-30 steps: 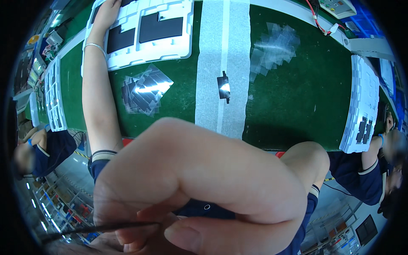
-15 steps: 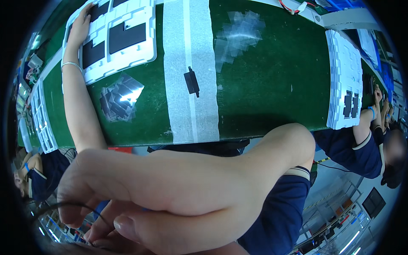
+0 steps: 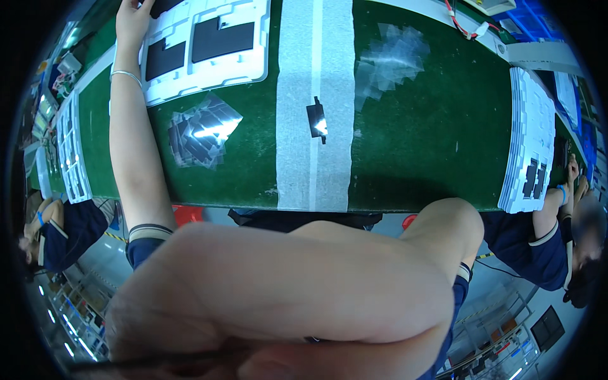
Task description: Assembling components for an electronic device, possibly a display or screen housing, by applying adhesive strips and joining parts.
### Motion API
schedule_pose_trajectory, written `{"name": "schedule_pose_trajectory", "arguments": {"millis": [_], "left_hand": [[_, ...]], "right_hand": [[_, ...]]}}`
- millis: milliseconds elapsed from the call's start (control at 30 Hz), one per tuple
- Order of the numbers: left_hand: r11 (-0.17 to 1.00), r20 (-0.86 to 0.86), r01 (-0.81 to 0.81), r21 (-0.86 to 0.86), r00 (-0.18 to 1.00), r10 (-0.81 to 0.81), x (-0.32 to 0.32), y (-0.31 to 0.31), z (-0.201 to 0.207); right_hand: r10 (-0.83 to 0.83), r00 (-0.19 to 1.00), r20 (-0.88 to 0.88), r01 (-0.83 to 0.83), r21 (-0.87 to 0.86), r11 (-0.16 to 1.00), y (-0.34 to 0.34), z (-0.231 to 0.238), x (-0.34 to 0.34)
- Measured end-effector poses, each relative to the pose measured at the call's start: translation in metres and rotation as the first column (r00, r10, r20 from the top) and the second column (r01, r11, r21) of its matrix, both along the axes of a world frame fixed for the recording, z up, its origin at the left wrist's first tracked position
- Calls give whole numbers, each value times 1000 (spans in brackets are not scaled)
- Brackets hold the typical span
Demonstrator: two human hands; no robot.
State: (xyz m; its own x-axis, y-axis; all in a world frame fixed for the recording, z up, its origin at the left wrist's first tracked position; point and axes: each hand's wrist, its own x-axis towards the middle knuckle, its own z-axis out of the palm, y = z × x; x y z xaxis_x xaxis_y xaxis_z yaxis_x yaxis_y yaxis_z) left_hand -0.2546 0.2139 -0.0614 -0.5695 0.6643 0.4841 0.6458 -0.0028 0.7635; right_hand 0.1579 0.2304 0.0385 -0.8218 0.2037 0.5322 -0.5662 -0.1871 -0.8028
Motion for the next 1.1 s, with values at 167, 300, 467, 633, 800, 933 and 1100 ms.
{"name": "schedule_pose_trajectory", "arguments": {"millis": [167,300,467,633,800,933,1100], "left_hand": [[982,169,-77,-174,980,107,6,-14,25],[960,191,-69,-272,974,124,11,-12,36],[979,217,-202,-20,955,201,50,-9,62],[942,439,306,-141,872,-217,135,-46,37],[813,741,579,-63,573,-350,228,-73,48],[781,769,625,-9,503,-393,236,-83,34],[642,833,765,-41,382,-401,240,-90,41]], "right_hand": [[-18,1000,8,17,42,999,10,-1,-2],[-78,997,16,76,100,992,13,11,15],[-120,993,-6,119,194,974,62,10,2],[-722,659,-211,517,825,231,49,-11,-5],[-710,661,242,358,730,582,39,-46,-7],[-568,616,546,188,598,779,37,-44,2],[-523,630,574,247,491,836,34,-52,6]]}}
